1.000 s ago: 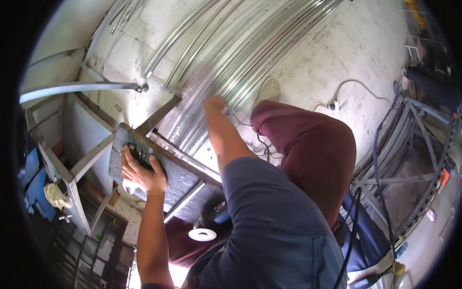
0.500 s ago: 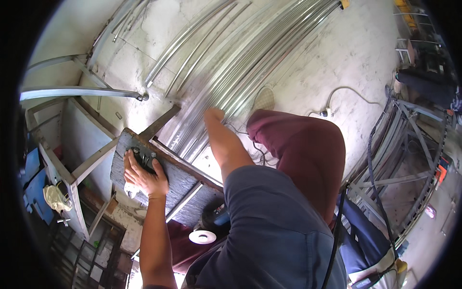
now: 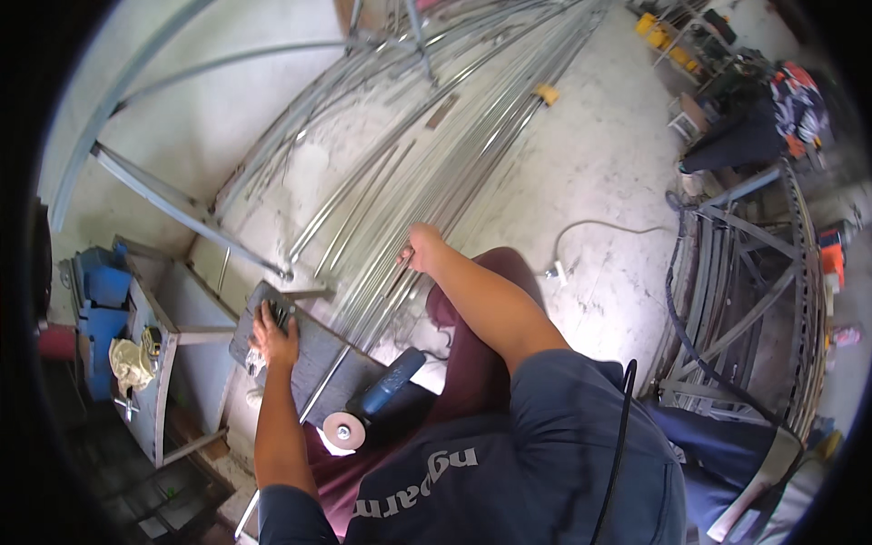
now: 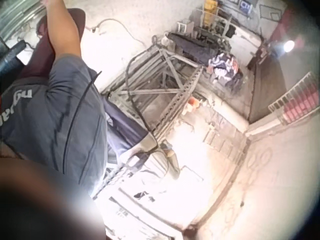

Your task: The person measures metal rods with a tape measure and marks them with a marker, then cuts the marked rods using an angle grinder.

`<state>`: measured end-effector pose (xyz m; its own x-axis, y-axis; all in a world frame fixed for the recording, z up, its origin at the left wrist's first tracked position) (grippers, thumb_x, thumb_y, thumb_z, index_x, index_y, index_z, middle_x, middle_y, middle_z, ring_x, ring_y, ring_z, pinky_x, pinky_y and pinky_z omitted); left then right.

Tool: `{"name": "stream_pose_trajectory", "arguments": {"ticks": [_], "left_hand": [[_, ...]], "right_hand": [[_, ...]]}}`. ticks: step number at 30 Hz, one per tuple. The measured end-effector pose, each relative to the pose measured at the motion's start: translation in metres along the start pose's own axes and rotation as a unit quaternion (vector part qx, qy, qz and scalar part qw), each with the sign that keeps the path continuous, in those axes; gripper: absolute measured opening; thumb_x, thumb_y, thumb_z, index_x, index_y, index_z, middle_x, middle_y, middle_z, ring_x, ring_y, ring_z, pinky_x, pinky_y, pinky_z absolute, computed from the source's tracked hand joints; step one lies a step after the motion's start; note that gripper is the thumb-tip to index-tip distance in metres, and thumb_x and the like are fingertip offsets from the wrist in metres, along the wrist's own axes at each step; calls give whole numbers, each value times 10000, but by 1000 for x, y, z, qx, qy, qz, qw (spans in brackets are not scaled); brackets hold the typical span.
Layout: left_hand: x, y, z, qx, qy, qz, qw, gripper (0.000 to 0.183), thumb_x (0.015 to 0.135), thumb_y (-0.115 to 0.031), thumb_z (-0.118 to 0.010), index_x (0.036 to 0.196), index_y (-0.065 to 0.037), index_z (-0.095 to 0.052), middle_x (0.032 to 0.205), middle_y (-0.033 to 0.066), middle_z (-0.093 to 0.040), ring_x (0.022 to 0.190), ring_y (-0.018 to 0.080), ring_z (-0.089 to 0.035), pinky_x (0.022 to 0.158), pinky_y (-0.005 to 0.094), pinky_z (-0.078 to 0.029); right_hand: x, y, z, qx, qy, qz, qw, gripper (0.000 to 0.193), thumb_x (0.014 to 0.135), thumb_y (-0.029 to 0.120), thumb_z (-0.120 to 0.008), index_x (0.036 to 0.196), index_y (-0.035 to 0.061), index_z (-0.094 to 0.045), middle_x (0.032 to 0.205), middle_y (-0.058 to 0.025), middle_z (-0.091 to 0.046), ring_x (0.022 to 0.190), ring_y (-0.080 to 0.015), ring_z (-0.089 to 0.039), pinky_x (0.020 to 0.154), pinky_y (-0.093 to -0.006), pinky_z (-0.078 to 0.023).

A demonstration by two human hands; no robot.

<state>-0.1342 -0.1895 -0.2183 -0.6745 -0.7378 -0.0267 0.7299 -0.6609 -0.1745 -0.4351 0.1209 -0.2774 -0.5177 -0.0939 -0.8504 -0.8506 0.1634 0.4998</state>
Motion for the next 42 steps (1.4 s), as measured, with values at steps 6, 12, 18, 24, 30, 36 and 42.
{"name": "stream_pose_trajectory", "arguments": {"ticks": [6,12,18,24,30,36,42], "left_hand": [[-119,51,109,-22,-216,17,976,795,996,-447,-671,1661,-137,-365,1729,135,-321,1571,351,-348,1234,648,-199],[-328,125,176,51,-305,141,940,762,1015,-546,-637,1622,-142,-417,1639,134,-426,1522,382,-409,1174,676,-283],[-487,137,198,38,-287,236,928,664,1033,-436,-655,1562,-85,-462,1500,213,-482,1427,444,-472,1149,637,-369],[-472,108,193,-68,-209,231,948,409,1018,-225,-692,1366,-16,-633,1364,228,-622,1318,419,-541,1153,505,-421],[-418,64,207,-30,-184,60,981,449,986,-203,-706,1396,-48,-609,1420,162,-635,1354,378,-567,1165,506,-408],[-436,69,167,-39,-114,102,987,544,1015,-428,-620,1473,-136,-594,1579,114,-519,1528,361,-395,1252,524,-245],[-424,83,157,-16,-133,175,975,430,923,-338,-736,1308,-149,-697,1434,82,-600,1394,341,-490,1185,540,-319]], "right_hand": [[-120,59,77,184,244,-12,952,400,1016,380,-663,798,160,-409,574,29,-298,449,-150,-289,554,-375,-392],[-142,50,111,251,422,-26,871,672,1033,610,-534,544,233,-268,504,59,-221,430,-121,-271,505,-315,-308],[-177,48,68,289,537,-34,792,659,1100,548,-454,556,219,-283,496,49,-226,431,-142,-231,509,-310,-311],[-288,-8,-25,203,693,-100,684,600,1125,374,-436,566,180,-341,552,-7,-328,601,-182,-393,899,-424,-402],[-304,-51,-81,189,664,-121,713,566,1123,306,-423,581,168,-340,578,-24,-341,617,-207,-397,947,-454,-420],[-237,-96,-43,156,519,-152,827,537,1129,231,-415,603,149,-347,586,-36,-332,611,-217,-388,944,-476,-460],[-237,-92,-51,141,591,-168,776,520,1157,272,-418,656,138,-451,615,-35,-435,715,-229,-518,1048,-482,-428]]}}
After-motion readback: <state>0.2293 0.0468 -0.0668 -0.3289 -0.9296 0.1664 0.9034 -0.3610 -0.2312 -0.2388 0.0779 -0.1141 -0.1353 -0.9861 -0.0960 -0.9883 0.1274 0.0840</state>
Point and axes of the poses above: each hand's wrist, its own x-axis towards the middle knuckle, its own z-axis out of the back of the hand, y = z × x, the point moved 8 cm from there along x, towards the middle knuckle
